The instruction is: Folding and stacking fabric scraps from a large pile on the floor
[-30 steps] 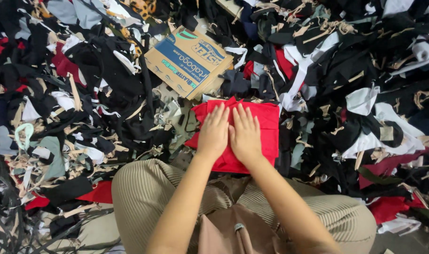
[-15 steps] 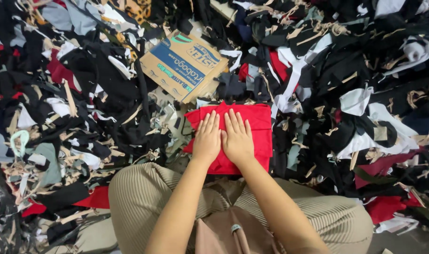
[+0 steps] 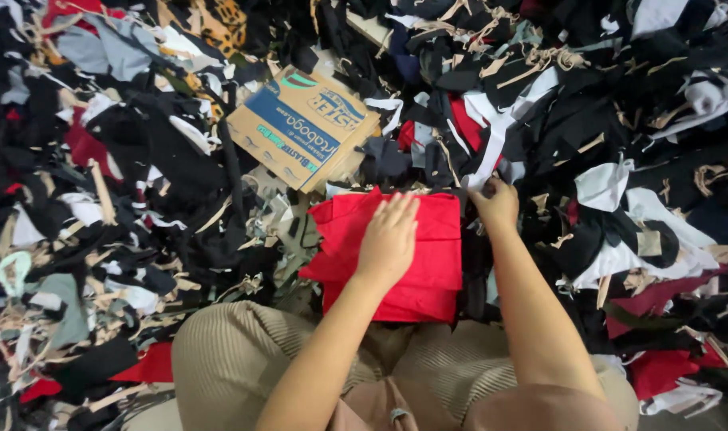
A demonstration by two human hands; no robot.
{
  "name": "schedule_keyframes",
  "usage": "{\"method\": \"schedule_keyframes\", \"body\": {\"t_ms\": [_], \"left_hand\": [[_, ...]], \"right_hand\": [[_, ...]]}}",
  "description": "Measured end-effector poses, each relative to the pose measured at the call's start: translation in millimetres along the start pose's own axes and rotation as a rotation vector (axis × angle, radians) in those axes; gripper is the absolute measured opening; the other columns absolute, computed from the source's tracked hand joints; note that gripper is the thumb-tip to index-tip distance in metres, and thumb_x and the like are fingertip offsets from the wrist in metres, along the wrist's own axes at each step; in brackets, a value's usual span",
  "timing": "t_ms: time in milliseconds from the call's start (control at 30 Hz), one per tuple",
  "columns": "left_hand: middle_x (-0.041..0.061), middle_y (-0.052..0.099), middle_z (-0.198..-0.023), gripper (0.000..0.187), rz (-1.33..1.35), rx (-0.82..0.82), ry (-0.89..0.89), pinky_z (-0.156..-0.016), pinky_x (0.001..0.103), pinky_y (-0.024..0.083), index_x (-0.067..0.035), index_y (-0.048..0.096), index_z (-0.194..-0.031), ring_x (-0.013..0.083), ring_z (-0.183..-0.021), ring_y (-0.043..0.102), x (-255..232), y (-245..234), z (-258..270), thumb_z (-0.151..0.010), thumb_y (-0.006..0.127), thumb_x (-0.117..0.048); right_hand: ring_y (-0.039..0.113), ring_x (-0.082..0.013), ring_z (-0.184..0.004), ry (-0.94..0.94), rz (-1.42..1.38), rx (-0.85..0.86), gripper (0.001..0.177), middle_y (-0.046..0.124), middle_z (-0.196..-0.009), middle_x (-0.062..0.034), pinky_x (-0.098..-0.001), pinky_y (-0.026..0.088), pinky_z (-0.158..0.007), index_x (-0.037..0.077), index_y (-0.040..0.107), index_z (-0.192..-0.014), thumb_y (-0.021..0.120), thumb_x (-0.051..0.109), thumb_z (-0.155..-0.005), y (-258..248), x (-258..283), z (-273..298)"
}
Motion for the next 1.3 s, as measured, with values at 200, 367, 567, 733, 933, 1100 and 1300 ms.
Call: {"method": "schedule_keyframes", "body": {"t_ms": [200, 367, 567, 733, 933, 1100, 1300], "left_hand": [[0.009, 0.063, -0.138, 0.032, 0.145, -0.053, 0.088, -0.114, 0.048, 0.043, -0.012, 0.067, -0.131, 0.0323, -0.134, 0.057, -23.5, 2.2, -21.8, -0.101, 0.058, -0.018], [-0.001, 0.069, -0.125, 0.025, 0.272, -0.038, 0.007, -0.11, 0.042, 0.047, -0.023, 0.071, -0.124, 0.0247, -0.126, 0.063, -25.5, 1.3, -24.3, -0.103, 0.059, -0.026], [0.006, 0.073, -0.111, 0.016, 0.472, -0.115, -0.007, -0.096, 0.044, 0.052, -0.013, 0.072, -0.111, 0.0289, -0.108, 0.069, -73.5, -62.1, -35.4, -0.1, 0.062, -0.018], [0.008, 0.072, -0.093, 0.017, 0.583, -0.142, 0.024, -0.075, 0.04, 0.051, -0.004, 0.071, -0.101, 0.0272, -0.087, 0.068, -118.4, -118.5, -46.9, -0.1, 0.059, -0.016], [0.023, 0.07, -0.124, 0.07, 1.086, 0.186, -0.581, -0.109, 0.043, 0.047, 0.0, 0.072, -0.121, 0.0338, -0.128, 0.061, -113.5, -110.4, -35.9, -0.105, 0.039, -0.059], [0.028, 0.066, -0.129, 0.051, 1.333, 0.132, -0.88, -0.107, 0.043, 0.049, 0.001, 0.068, -0.124, 0.0334, -0.126, 0.062, -126.6, -143.4, -36.8, -0.091, 0.072, -0.037], [0.02, 0.072, -0.12, 0.054, 1.507, 0.292, -0.868, -0.09, 0.035, 0.059, -0.008, 0.069, -0.13, 0.0279, -0.108, 0.072, -86.9, -110.7, -45.0, -0.099, 0.055, -0.049]], "right_hand": [[0.071, -0.0298, -0.096, 0.021, -0.2, 0.143, 0.045, 0.074, -0.093, -0.0053, -0.0433, 0.056, -0.079, 0.019, 0.077, -0.103, 0.082, 0.06, -0.085, -0.3, 10.0, 7.4], [0.064, -0.0143, -0.081, 0.053, -0.608, 0.172, 0.026, 0.071, -0.082, -0.0025, -0.0299, 0.051, -0.072, 0.014, 0.076, -0.1, 0.081, 0.038, -0.09, -88.2, 44.8, 36.4], [0.046, -0.0025, -0.061, -0.052, -0.704, 0.259, 0.019, 0.062, -0.073, 0.006, -0.0175, 0.033, -0.055, 0.012, 0.071, -0.095, 0.075, 0.03, -0.098, -256.5, 146.7, 101.8], [0.031, -0.0004, -0.059, -0.208, -0.629, 0.408, 0.028, 0.048, -0.063, 0.0119, -0.0203, 0.02, -0.055, 0.015, 0.066, -0.077, 0.069, 0.028, -0.101, -306.5, 219.4, 158.2], [0.054, -0.0078, -0.067, -0.243, -0.689, 0.327, 0.011, 0.067, -0.071, 0.0001, -0.0213, 0.044, -0.062, 0.006, 0.079, -0.094, 0.078, 0.017, -0.092, -283.5, 236.1, 193.1], [0.061, -0.0111, -0.069, -0.268, -0.56, 0.392, 0.01, 0.073, -0.07, -0.0048, -0.0295, 0.051, -0.065, 0.008, 0.082, -0.092, 0.08, 0.016, -0.088, -248.4, 234.4, 220.7], [0.062, -0.012, -0.071, -0.321, -0.531, 0.464, 0.009, 0.076, -0.068, -0.0101, -0.0334, 0.053, -0.068, 0.005, 0.082, -0.088, 0.08, 0.013, -0.085, -257.3, 239.7, 244.5]]}}
Point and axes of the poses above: each hand's wrist, its own z-axis away from the middle knuckle, its own y-axis out of the palm, x = y × z, the point moved 7 cm from there along -z, towards the middle knuckle
